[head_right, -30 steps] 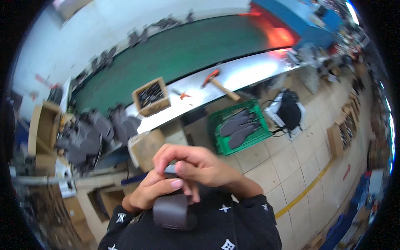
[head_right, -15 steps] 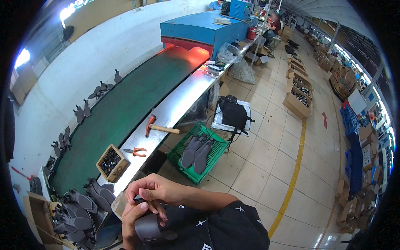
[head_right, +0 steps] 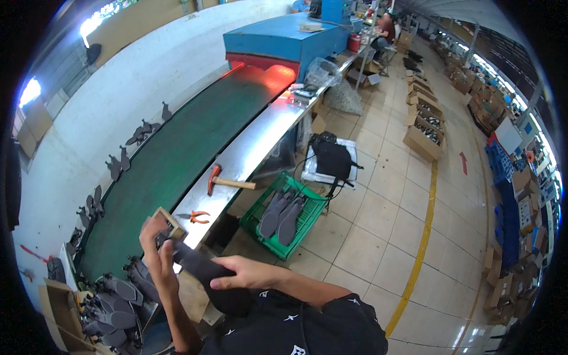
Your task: Attach heel components to shoe soles using a hammer and nails.
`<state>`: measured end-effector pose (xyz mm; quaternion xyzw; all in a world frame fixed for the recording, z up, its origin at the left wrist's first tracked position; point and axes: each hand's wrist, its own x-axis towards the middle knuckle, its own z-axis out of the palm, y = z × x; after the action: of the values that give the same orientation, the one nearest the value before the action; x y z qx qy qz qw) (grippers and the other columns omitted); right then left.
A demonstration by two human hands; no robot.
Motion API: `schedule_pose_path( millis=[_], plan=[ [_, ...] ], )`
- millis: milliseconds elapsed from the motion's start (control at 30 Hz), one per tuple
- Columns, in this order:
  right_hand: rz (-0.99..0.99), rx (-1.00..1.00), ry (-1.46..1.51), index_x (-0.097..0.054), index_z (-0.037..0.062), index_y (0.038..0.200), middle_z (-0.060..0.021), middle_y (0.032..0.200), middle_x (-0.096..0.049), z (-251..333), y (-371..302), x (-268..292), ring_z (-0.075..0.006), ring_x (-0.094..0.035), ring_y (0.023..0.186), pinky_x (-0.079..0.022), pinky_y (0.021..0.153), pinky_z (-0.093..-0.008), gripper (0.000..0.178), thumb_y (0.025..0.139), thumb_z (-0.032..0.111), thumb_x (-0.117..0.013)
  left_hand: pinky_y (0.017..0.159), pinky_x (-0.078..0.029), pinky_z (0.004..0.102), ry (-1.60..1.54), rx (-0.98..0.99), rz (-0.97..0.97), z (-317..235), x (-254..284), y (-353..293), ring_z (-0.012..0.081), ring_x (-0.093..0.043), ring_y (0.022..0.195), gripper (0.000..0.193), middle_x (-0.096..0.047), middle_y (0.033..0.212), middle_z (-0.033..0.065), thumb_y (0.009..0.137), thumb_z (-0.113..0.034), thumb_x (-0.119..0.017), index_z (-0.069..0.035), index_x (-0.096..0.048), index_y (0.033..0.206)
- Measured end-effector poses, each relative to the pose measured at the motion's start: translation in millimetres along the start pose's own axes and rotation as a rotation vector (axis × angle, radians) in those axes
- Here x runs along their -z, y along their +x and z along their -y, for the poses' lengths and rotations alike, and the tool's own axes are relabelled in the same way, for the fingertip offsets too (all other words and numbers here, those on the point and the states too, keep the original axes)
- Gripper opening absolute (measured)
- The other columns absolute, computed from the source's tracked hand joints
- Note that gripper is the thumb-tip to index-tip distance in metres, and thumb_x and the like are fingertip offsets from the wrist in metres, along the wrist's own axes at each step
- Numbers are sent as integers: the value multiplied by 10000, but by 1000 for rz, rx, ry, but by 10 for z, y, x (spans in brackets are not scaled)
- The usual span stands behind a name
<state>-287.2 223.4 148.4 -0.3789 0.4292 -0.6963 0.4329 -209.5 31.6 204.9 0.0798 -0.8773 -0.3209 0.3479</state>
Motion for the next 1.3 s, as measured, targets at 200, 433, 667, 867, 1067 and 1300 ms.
schedule_pose_path(
  millis=[200, 433, 667, 867, 1067, 1300],
  plan=[
    [-425, -222, 283, -488, 12, 1287, -107, 1113, -648, -655, -112, 691, -191, -633, 1013, -521, 894, -343, 391, 953, 170, -616, 1138, -238, 389, -221, 295, 148, 403, -362, -192, 317, -349, 1368, 574, -396, 1455, 201, 984, -343, -481, 23, -375, 1412],
    [-808, -131, 366, -477, 8, 1290, -117, 1112, -644, -1569, -294, 2180, -202, -627, 1031, -504, 920, -359, 385, 974, 201, -582, 1034, -362, 317, -323, 672, 260, 761, -498, -952, 199, -509, 1200, 420, -570, 1270, 126, 1021, -305, -458, -6, -515, 1311],
    [-1222, -903, -571, -596, -50, 1176, -269, 1195, -613, -3863, -1701, 3090, -399, -604, 1090, -460, 920, -465, 564, 899, 441, -584, 1002, -409, 327, -342, 805, 349, 913, -611, -1194, 202, -572, 1123, 334, -640, 1183, 113, 1002, -238, -491, -9, -596, 1222],
    [-687, -1022, -729, -585, -3, 1238, -260, 1260, -502, -5219, -2760, 3244, -379, -451, 1186, -371, 975, -481, 549, 934, 448, -511, 942, -440, 274, -969, 918, 565, 1124, -720, -1777, 119, -578, 1061, 362, -676, 1112, 42, 1005, -323, -509, -44, -663, 1177],
    [-109, -1026, -706, -605, 13, 1168, -192, 906, -592, -4133, -1670, 3719, -294, -563, 798, -467, 687, -404, 508, 933, 457, -535, 972, -417, 292, -964, 1006, 292, 1129, -1110, -2544, 153, -588, 1045, 380, -668, 1088, 66, 1017, -319, -475, -8, -670, 1117],
    [509, -1200, -595, -637, 26, 837, -89, 639, -666, -2208, 612, 2585, -145, -619, 516, -485, 446, -277, 457, 1002, 418, -469, 755, -436, 287, -873, 1195, -18, 1225, -1379, -2848, 116, -561, 800, 407, -642, 820, 30, 1002, -334, -478, 16, -656, 893]
  ],
)
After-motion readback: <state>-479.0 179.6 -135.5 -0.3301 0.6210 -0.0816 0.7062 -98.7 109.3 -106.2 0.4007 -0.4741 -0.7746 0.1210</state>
